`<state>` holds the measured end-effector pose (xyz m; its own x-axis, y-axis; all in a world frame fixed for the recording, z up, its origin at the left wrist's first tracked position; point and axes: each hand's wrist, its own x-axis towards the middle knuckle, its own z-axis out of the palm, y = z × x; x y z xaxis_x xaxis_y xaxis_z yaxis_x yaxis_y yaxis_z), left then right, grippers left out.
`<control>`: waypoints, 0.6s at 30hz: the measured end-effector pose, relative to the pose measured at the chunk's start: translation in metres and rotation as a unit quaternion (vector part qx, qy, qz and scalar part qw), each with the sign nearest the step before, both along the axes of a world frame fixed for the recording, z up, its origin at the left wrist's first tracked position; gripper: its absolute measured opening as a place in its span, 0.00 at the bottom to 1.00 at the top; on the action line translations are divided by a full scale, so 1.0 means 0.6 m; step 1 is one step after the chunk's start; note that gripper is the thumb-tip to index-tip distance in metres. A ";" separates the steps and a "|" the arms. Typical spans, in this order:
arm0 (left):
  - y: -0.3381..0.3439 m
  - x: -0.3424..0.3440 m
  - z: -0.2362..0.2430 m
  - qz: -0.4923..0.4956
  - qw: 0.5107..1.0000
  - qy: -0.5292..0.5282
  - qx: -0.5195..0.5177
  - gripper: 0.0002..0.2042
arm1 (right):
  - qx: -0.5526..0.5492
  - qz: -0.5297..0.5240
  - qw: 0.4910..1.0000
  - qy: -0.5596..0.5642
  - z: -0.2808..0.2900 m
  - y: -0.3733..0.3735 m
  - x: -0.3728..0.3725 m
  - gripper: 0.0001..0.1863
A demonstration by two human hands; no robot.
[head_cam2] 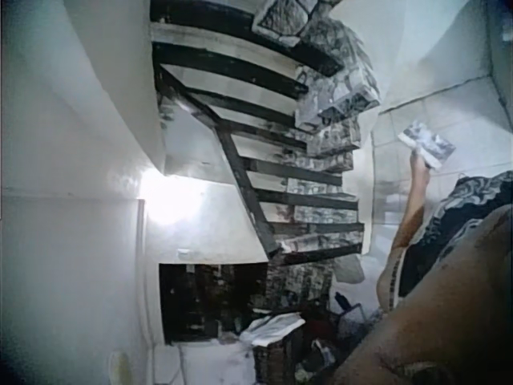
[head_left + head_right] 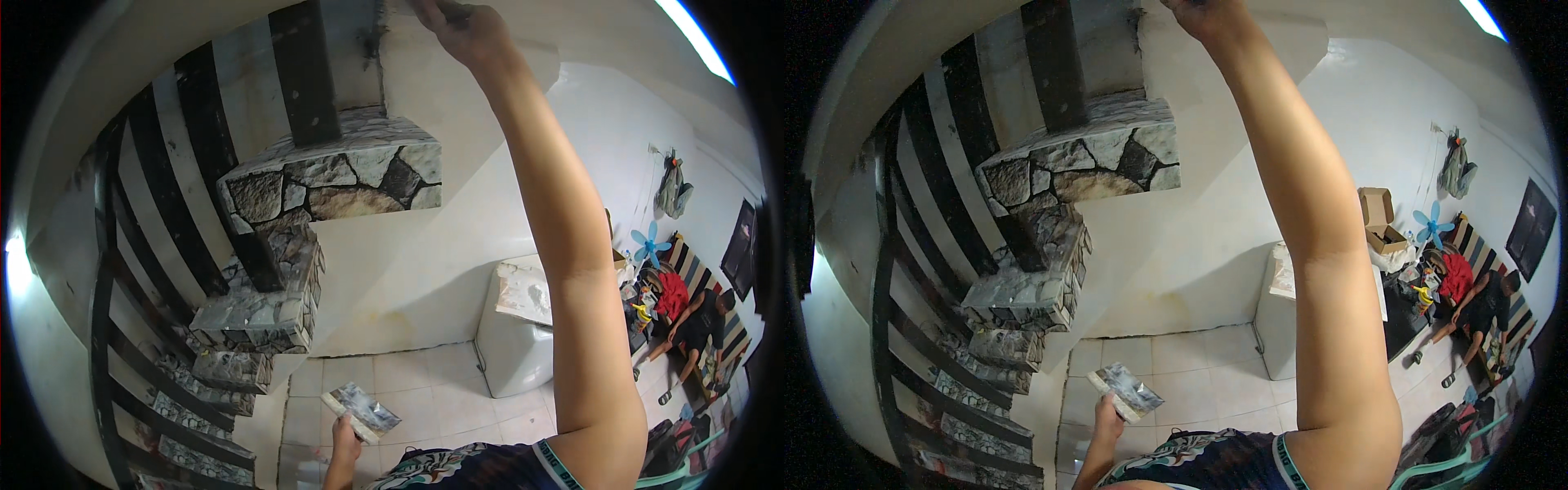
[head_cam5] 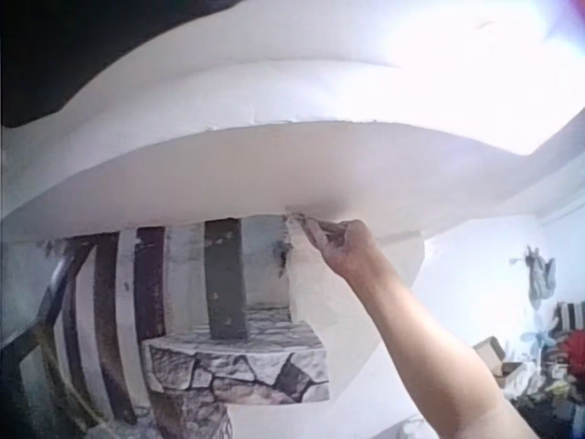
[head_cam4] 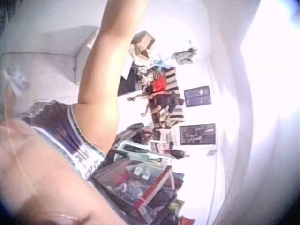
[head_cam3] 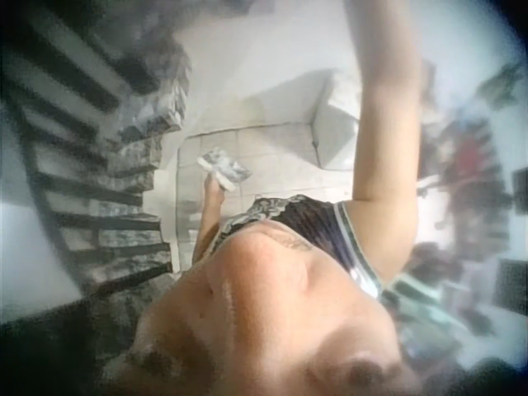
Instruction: Apply plaster to a stone-textured wall surface using a putty knife and a hawk.
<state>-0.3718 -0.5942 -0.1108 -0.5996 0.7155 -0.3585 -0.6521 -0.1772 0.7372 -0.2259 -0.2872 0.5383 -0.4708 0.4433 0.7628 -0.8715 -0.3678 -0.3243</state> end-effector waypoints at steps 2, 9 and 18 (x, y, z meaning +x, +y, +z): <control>-0.006 -0.003 0.001 0.004 1.000 0.002 -0.002 0.18 | -0.023 0.022 1.000 -0.001 0.006 -0.007 -0.003 0.21; -0.007 -0.007 0.027 -0.021 0.999 0.031 0.014 0.19 | 0.067 0.029 0.995 0.066 0.013 0.009 0.048 0.21; -0.021 -0.015 0.045 -0.004 1.000 0.006 -0.023 0.20 | -0.044 -0.144 0.988 0.022 -0.113 0.085 0.090 0.14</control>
